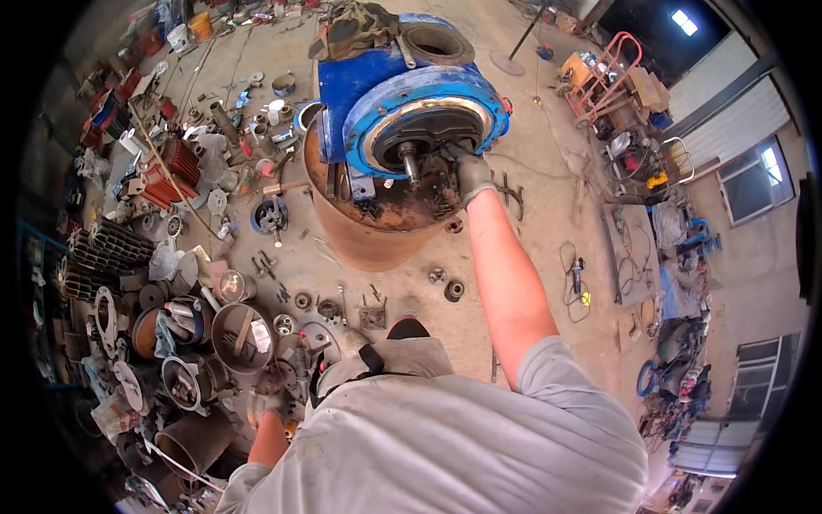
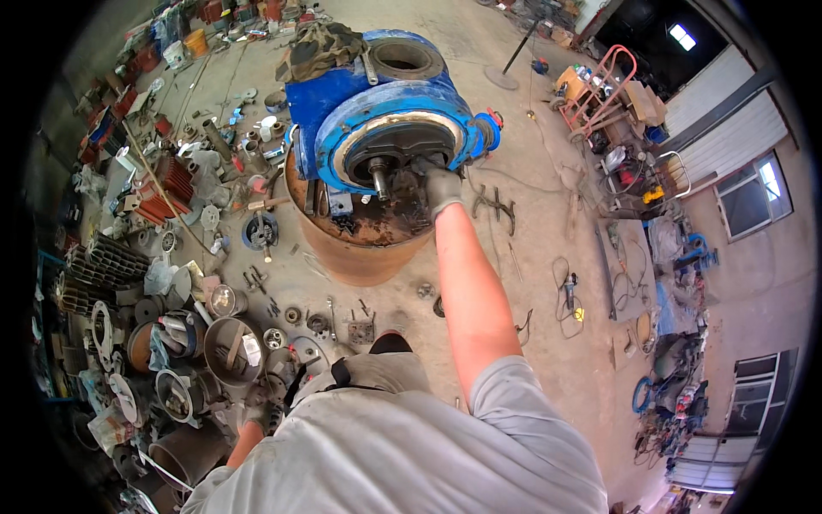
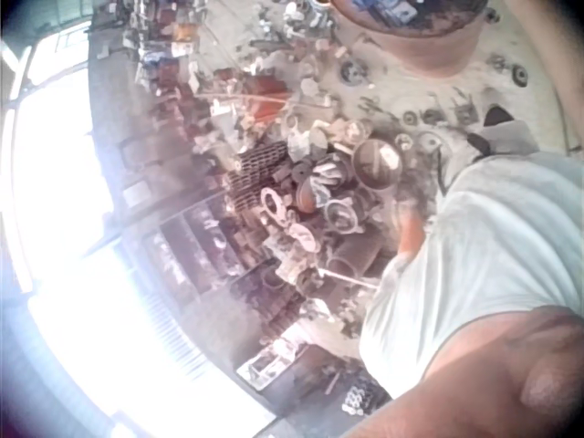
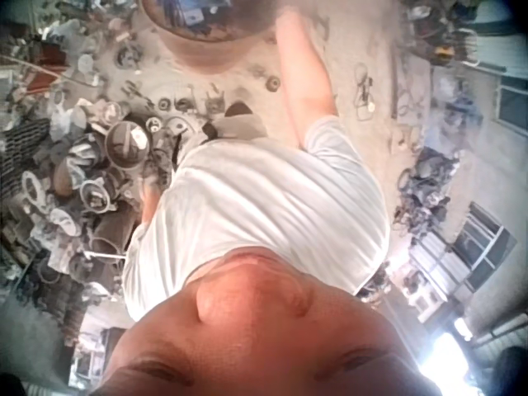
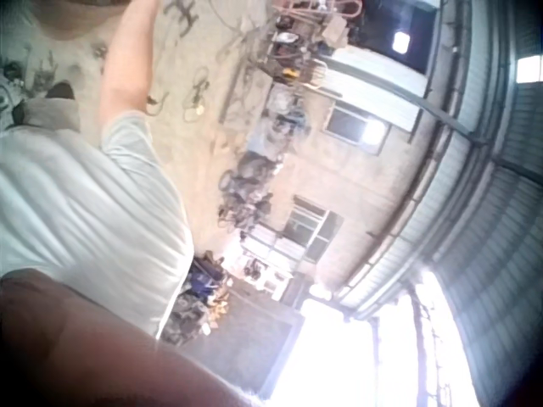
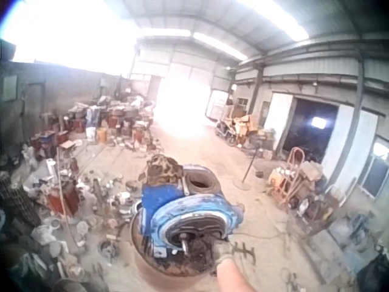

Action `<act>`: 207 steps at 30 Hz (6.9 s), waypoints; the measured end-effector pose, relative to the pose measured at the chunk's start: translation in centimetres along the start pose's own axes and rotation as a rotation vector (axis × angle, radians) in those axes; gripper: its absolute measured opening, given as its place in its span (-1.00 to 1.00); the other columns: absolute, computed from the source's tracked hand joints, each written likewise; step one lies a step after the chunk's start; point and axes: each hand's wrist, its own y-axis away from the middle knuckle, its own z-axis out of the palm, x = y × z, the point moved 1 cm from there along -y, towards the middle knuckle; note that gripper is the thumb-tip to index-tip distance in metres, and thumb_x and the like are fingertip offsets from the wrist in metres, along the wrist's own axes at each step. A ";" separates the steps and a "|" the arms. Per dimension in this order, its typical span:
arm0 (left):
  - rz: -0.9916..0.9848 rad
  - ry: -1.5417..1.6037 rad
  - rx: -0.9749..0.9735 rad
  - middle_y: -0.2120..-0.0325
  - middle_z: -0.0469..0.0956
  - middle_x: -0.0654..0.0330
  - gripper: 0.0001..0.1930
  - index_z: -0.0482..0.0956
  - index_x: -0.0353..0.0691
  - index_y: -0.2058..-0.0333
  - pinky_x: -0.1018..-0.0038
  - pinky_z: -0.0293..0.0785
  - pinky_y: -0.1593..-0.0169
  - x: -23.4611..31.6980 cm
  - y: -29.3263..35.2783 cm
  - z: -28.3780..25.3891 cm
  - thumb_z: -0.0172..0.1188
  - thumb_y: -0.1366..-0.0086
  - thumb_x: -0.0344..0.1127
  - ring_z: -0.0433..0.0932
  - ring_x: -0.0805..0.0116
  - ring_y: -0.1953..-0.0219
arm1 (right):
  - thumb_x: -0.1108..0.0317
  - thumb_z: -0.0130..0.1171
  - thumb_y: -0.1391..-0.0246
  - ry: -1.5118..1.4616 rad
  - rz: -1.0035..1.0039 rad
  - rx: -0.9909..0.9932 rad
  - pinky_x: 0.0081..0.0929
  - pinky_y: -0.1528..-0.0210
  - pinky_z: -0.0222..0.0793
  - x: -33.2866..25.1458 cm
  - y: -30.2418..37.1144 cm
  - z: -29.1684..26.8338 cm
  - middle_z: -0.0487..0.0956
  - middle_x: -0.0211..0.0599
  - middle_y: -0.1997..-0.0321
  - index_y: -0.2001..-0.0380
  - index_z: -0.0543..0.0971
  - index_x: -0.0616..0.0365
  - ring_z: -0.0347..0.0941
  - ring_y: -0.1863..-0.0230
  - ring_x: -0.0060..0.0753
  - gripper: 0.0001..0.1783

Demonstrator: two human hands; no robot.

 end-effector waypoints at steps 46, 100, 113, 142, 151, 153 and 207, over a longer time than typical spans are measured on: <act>0.222 -0.486 -0.168 0.44 0.64 0.22 -0.71 0.65 -0.18 0.10 0.38 0.49 0.40 13.6 3.0 -1.7 0.11 -0.49 -0.10 0.61 0.37 0.46 | 0.09 0.14 -0.41 0.434 0.210 -0.073 -0.33 0.18 0.59 -5.6 3.2 -3.5 0.70 -0.22 0.13 -0.17 0.62 0.15 0.64 0.16 -0.39 -0.56; 0.002 -0.361 0.020 0.25 0.70 0.20 -0.76 0.63 -0.26 0.04 0.42 0.60 0.15 10.7 13.7 -3.5 0.19 -0.52 -0.21 0.67 0.34 0.23 | -0.04 0.51 0.07 0.799 -0.385 -0.026 -0.09 0.02 0.63 4.4 1.7 -4.2 0.70 0.06 0.14 -0.35 0.43 0.08 0.69 0.12 0.11 -0.07; 0.171 -0.419 -0.093 0.21 0.67 0.17 -0.73 0.54 -0.28 -0.11 0.49 0.63 0.16 20.1 15.7 -0.4 0.09 -0.57 -0.28 0.68 0.38 0.23 | 0.56 0.36 -0.12 -0.377 0.054 -0.215 -0.41 -0.01 0.63 4.8 2.9 -1.0 0.67 -0.39 0.02 -0.16 0.53 0.22 0.63 0.06 -0.45 -0.49; 0.298 -0.574 -0.007 0.38 0.69 0.14 -0.68 0.65 -0.17 -0.04 0.30 0.58 0.16 12.1 7.3 -2.5 0.19 -0.51 -0.10 0.69 0.25 0.22 | 0.43 0.19 -0.18 -0.695 -0.158 -0.149 -0.37 -0.03 0.62 6.5 7.3 2.4 0.64 -0.19 0.03 -0.05 0.55 0.18 0.63 0.05 -0.33 -0.65; 0.707 -0.077 -0.340 -0.09 0.64 0.07 -0.59 0.47 -0.32 -0.29 0.43 0.52 -0.18 36.4 16.7 19.8 0.13 -0.58 -0.27 0.61 0.33 -0.13 | 0.41 0.27 -0.28 -0.404 0.217 -0.260 -0.39 -0.02 0.62 5.2 14.2 0.4 0.62 -0.30 -0.05 -0.20 0.49 0.24 0.59 0.02 -0.43 -0.56; 0.693 0.144 -0.484 -0.22 0.54 -0.02 -0.49 0.31 -0.24 -0.42 0.33 0.52 -0.26 39.7 19.5 24.8 0.12 -0.59 -0.27 0.60 0.19 -0.19 | 0.44 0.33 -0.25 -0.221 0.253 -0.194 -0.44 -0.11 0.57 5.7 14.3 -0.2 0.62 -0.32 -0.10 -0.24 0.47 0.25 0.58 -0.05 -0.47 -0.48; 0.520 0.231 -0.516 -0.30 0.44 -0.12 -0.39 0.23 -0.26 -0.43 0.13 0.51 -0.29 44.1 25.2 42.8 -0.03 -0.63 0.05 0.54 0.03 -0.26 | 0.30 0.58 0.18 0.662 -0.478 -0.108 -0.04 -0.16 0.54 1.4 11.4 -11.4 0.50 -0.03 -0.27 -0.28 0.50 0.03 0.54 -0.13 0.23 -0.14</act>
